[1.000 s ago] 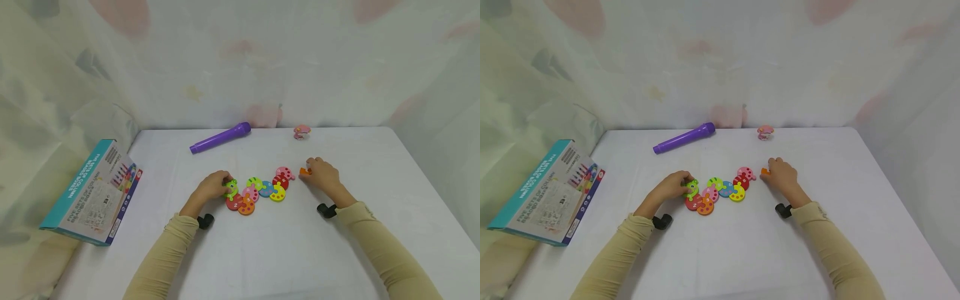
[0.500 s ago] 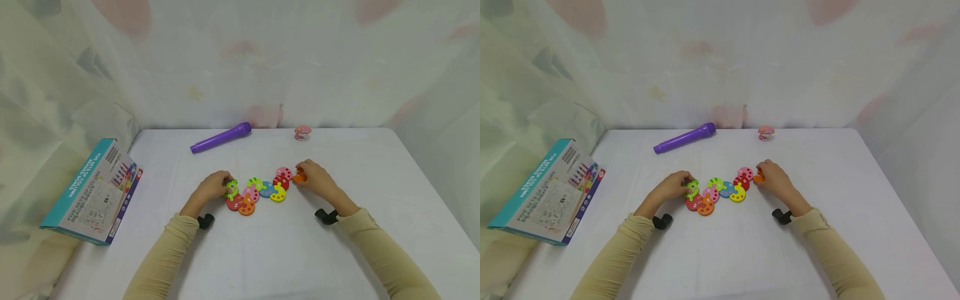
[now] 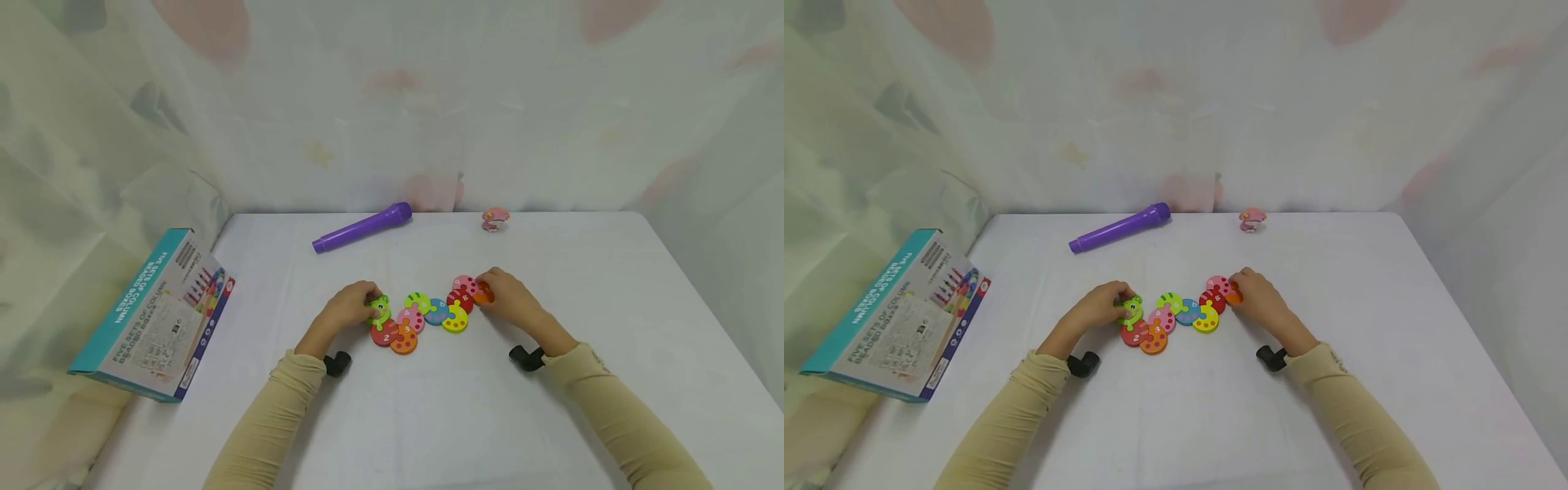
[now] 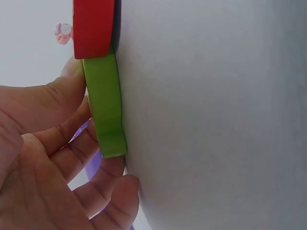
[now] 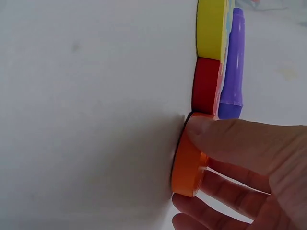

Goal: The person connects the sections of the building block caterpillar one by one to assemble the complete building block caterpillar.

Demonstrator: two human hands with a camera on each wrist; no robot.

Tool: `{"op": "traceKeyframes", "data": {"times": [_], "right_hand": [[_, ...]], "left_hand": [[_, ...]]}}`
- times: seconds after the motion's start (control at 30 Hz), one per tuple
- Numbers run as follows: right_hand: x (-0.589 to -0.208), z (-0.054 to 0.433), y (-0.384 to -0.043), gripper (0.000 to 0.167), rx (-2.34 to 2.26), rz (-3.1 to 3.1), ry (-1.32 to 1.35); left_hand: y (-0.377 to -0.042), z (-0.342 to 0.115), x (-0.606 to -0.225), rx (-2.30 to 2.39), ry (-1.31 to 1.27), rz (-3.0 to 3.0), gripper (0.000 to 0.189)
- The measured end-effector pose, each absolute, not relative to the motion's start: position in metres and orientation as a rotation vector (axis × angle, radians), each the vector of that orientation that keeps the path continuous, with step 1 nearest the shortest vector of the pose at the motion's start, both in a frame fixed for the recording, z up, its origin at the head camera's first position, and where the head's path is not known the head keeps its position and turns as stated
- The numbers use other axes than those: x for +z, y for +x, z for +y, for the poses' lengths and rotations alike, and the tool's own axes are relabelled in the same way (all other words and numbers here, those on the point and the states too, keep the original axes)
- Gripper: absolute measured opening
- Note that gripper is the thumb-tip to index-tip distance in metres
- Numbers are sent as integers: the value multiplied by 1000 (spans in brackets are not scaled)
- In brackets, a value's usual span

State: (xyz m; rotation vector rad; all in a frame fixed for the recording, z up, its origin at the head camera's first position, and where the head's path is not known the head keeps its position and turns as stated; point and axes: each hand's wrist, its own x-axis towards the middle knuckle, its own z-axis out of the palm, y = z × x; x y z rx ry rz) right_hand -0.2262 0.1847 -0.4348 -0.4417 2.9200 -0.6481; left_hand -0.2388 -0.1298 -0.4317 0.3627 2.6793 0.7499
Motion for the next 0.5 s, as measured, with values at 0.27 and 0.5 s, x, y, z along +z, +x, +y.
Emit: {"op": "traceKeyframes", "data": {"times": [0.27, 0.5], "right_hand": [[-429, 189, -224, 63, -518, 2902, -457], [-407, 205, -220, 65, -569, 2999, -431]], "left_hand": [[-238, -130, -429, 733, 376, 2687, 32], [-238, -133, -415, 619, 415, 2812, 39]]}}
